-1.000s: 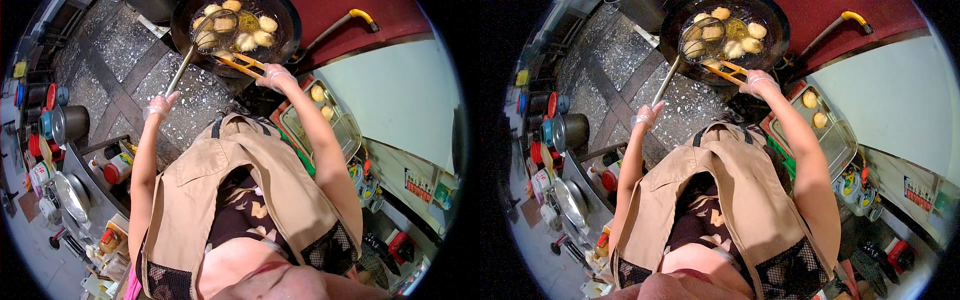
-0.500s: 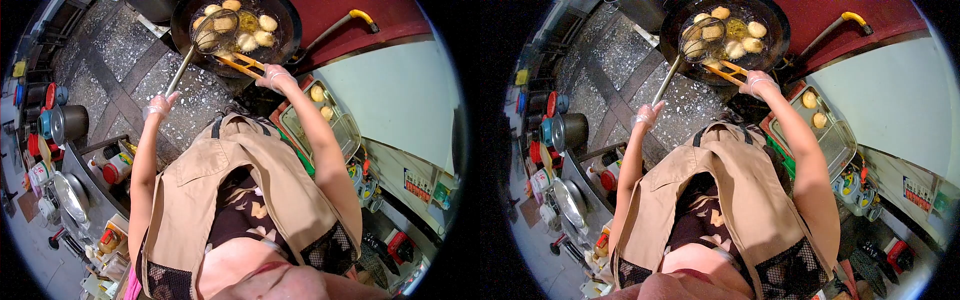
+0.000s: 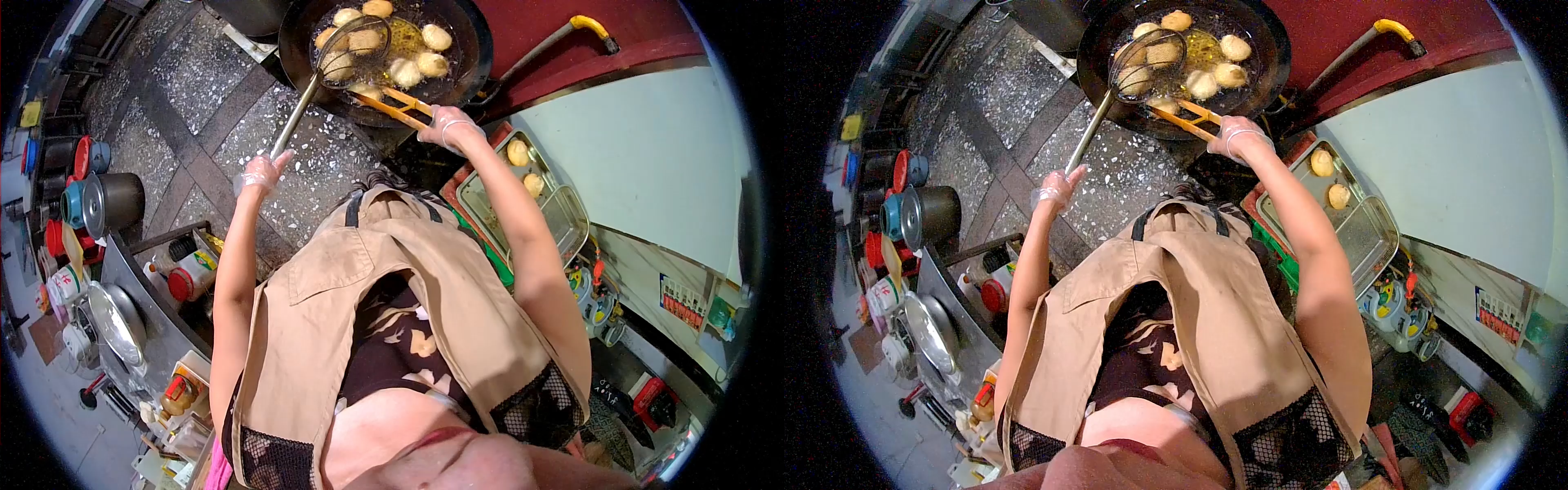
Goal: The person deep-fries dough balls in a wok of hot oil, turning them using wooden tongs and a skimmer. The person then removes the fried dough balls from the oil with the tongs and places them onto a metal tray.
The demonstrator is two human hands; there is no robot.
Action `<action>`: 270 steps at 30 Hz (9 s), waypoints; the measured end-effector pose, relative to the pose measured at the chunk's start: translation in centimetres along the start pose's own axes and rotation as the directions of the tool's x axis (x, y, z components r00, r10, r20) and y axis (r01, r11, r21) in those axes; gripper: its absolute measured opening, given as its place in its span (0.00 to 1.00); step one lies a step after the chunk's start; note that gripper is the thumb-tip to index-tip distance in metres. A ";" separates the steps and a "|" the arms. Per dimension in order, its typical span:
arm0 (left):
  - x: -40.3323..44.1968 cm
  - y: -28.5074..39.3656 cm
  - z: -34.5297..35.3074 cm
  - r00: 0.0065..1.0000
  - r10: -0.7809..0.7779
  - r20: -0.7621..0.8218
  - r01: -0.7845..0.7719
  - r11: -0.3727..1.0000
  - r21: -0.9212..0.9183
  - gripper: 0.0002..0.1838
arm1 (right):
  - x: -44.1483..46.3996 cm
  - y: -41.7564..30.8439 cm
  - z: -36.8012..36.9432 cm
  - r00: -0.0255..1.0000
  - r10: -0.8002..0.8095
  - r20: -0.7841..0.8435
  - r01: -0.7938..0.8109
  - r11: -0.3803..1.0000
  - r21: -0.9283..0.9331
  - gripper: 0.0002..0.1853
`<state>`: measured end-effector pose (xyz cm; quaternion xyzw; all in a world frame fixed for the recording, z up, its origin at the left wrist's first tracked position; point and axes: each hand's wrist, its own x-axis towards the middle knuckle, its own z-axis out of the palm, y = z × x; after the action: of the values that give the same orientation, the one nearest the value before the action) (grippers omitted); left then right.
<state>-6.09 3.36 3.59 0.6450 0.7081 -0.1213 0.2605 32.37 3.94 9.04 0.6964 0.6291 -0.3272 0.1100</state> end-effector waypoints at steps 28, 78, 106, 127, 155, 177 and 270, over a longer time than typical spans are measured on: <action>0.2 0.4 -0.4 0.999 -0.011 0.032 0.011 1.000 0.020 0.43 | 0.1 -0.1 -0.2 1.000 0.009 0.010 -0.009 1.000 -0.010 0.30; -3.0 -0.4 0.1 0.998 -0.050 0.031 0.054 0.985 -0.161 0.43 | -3.5 -0.2 -2.3 0.998 0.059 -0.022 -0.061 0.995 -0.079 0.28; -5.6 -1.0 1.4 0.999 -0.013 -0.052 -0.006 0.941 -0.339 0.38 | -2.9 2.2 -2.1 0.998 0.069 -0.016 -0.070 0.992 -0.102 0.27; -2.5 -0.7 0.9 0.999 -0.035 -0.027 0.024 0.946 -0.323 0.37 | -2.3 3.2 -3.9 0.997 -0.073 -0.005 0.072 0.990 -0.124 0.37; -4.9 -2.5 2.1 0.974 -0.071 -0.213 0.014 0.966 -0.258 0.36 | -3.1 0.6 0.0 0.998 0.044 -0.043 -0.043 0.999 0.018 0.30; -1.5 -1.9 6.0 0.987 -0.162 -0.002 0.146 0.893 -0.425 0.43 | -2.6 -0.7 -1.5 0.985 0.119 0.123 -0.118 0.993 -0.009 0.31; -1.3 0.3 6.4 0.989 -0.096 -0.112 0.044 0.916 -0.400 0.32 | -2.3 -0.3 -0.7 0.994 0.084 0.065 -0.083 0.996 -0.027 0.33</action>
<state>-4.41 -1.00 -1.02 0.5597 0.7560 0.0574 0.3346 32.28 2.52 11.03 0.7096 0.5993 -0.3377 0.1527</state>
